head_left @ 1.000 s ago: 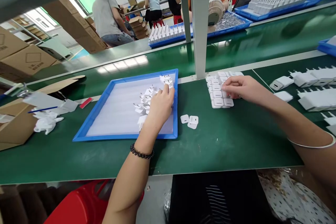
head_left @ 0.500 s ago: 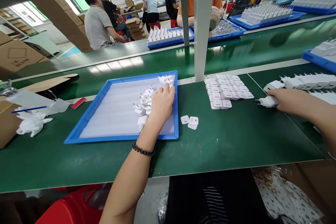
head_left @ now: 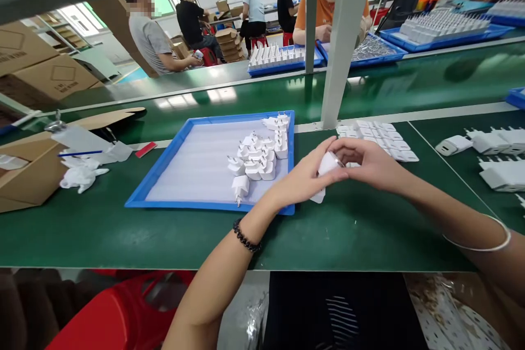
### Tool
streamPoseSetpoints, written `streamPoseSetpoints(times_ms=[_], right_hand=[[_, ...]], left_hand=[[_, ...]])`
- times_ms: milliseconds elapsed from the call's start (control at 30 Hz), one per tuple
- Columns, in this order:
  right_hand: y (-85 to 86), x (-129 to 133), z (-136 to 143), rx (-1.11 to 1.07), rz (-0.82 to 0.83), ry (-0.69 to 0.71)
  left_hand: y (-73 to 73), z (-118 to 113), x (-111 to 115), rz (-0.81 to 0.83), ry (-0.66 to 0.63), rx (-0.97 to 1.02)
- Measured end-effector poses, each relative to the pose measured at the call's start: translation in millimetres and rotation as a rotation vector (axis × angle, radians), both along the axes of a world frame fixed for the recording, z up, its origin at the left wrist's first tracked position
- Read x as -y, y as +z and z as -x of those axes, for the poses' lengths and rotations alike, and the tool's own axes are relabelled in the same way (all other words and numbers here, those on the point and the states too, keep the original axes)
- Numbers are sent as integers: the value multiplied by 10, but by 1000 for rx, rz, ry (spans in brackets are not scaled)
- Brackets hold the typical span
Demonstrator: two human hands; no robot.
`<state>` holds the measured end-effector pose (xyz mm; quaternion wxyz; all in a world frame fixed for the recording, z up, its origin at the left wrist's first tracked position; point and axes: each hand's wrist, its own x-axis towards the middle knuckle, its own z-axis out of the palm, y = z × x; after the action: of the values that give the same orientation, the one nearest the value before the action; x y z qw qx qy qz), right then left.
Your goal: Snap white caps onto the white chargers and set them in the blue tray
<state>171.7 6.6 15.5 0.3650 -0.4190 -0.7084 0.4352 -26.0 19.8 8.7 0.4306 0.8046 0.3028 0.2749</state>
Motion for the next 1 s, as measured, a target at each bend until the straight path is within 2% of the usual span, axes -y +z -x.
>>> streamPoseSetpoints(times_ms=[100, 167, 233, 333, 467, 600, 767, 833, 1000], right_hand=[[-236, -27, 110, -280, 214, -90], [-376, -8, 121, -337, 226, -156], [-491, 16, 124, -239, 180, -181], [-619, 42, 150, 63, 114, -98], [-685, 57, 197, 316, -9, 4], [-643, 64, 200, 337, -18, 49], [-520, 75, 135, 193, 127, 117], [-471, 61, 94, 93, 198, 62], [-370, -21, -15, -166, 257, -52]], left_hand=[[-98, -31, -56, 402, 108, 108], [-150, -38, -122, 544, 232, 218], [-172, -43, -175, 623, 323, 361], [-170, -48, -210, 718, 357, 527], [-172, -37, -205, 722, 307, 585], [-180, -26, -180, 658, 215, 555], [-176, -41, -154, 601, 182, 535], [-173, -51, -150, 584, 183, 539], [-154, -67, -137, 584, 187, 547]])
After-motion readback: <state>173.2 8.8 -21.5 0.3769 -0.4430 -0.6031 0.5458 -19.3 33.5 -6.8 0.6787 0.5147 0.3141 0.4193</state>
